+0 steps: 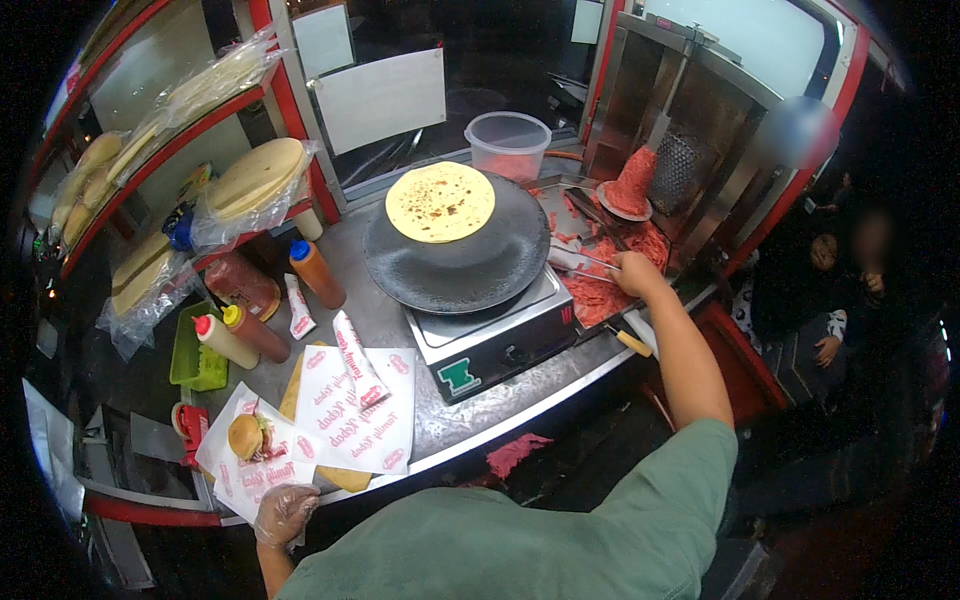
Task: The person assembles tacos by placing cooked meat and shredded lettuce on tortillas, adding sauces, and wrapping them in paper. The person uses a spatula to flip tortillas on a griddle and handles condiment bottles to apply sauces.
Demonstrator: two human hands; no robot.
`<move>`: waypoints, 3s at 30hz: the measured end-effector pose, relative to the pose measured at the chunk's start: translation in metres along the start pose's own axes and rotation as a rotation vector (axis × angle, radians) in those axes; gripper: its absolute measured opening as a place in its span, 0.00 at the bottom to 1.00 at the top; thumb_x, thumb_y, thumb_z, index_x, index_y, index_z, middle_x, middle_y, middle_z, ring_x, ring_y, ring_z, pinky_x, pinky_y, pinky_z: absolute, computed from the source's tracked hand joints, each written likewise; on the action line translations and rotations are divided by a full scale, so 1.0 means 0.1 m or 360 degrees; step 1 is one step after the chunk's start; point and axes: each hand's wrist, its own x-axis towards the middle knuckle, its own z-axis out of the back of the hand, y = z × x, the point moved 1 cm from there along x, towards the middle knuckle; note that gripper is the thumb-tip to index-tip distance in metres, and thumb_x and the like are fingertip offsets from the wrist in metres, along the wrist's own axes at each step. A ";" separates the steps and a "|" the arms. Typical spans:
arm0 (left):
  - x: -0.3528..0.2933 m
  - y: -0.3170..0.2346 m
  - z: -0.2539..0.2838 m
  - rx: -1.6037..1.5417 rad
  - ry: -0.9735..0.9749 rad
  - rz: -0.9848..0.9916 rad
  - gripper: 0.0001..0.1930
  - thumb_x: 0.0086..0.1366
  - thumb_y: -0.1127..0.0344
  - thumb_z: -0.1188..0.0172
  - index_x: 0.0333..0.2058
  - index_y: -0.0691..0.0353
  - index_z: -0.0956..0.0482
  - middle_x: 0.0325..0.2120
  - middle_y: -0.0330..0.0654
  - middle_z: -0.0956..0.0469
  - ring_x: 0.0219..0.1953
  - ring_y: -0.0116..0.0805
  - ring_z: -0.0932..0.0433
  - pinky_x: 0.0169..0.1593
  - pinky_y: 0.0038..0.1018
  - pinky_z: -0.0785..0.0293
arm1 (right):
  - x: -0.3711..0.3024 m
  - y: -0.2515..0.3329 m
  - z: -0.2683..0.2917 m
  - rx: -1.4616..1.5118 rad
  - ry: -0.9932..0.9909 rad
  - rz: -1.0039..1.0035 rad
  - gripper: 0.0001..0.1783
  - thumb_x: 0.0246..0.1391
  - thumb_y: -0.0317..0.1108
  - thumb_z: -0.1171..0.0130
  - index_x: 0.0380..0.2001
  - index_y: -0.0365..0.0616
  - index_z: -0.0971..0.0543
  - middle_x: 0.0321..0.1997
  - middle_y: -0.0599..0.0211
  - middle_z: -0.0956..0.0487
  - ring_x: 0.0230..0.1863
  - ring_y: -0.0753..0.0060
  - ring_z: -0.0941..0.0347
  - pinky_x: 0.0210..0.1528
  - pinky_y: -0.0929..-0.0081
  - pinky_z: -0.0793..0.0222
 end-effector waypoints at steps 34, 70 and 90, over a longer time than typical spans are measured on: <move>-0.10 0.06 -0.16 -0.0095 -0.0071 -0.0538 0.06 0.59 0.69 0.26 0.36 0.60 0.12 0.32 0.44 0.12 0.34 0.45 0.14 0.40 0.39 0.19 | 0.33 1.96 0.46 0.0076 -0.0838 0.0119 0.19 0.66 0.50 0.38 0.50 0.50 0.13 0.39 0.51 0.16 0.41 0.41 0.17 0.43 0.47 0.22; 0.19 -0.25 -0.37 -0.0239 0.0227 -0.0756 0.07 0.61 0.65 0.26 0.38 0.56 0.11 0.35 0.40 0.11 0.41 0.43 0.13 0.47 0.38 0.19 | 0.20 2.42 0.28 0.0278 -0.0982 0.0197 0.17 0.66 0.47 0.40 0.48 0.48 0.14 0.43 0.48 0.14 0.45 0.40 0.17 0.48 0.46 0.22; 0.98 -1.03 -0.82 -0.0148 0.0575 -0.0900 0.08 0.64 0.64 0.29 0.40 0.57 0.11 0.36 0.42 0.11 0.40 0.45 0.14 0.47 0.40 0.20 | 0.01 2.31 0.35 0.0138 -0.0580 0.0486 0.17 0.65 0.45 0.37 0.51 0.51 0.15 0.39 0.54 0.15 0.38 0.42 0.17 0.41 0.48 0.22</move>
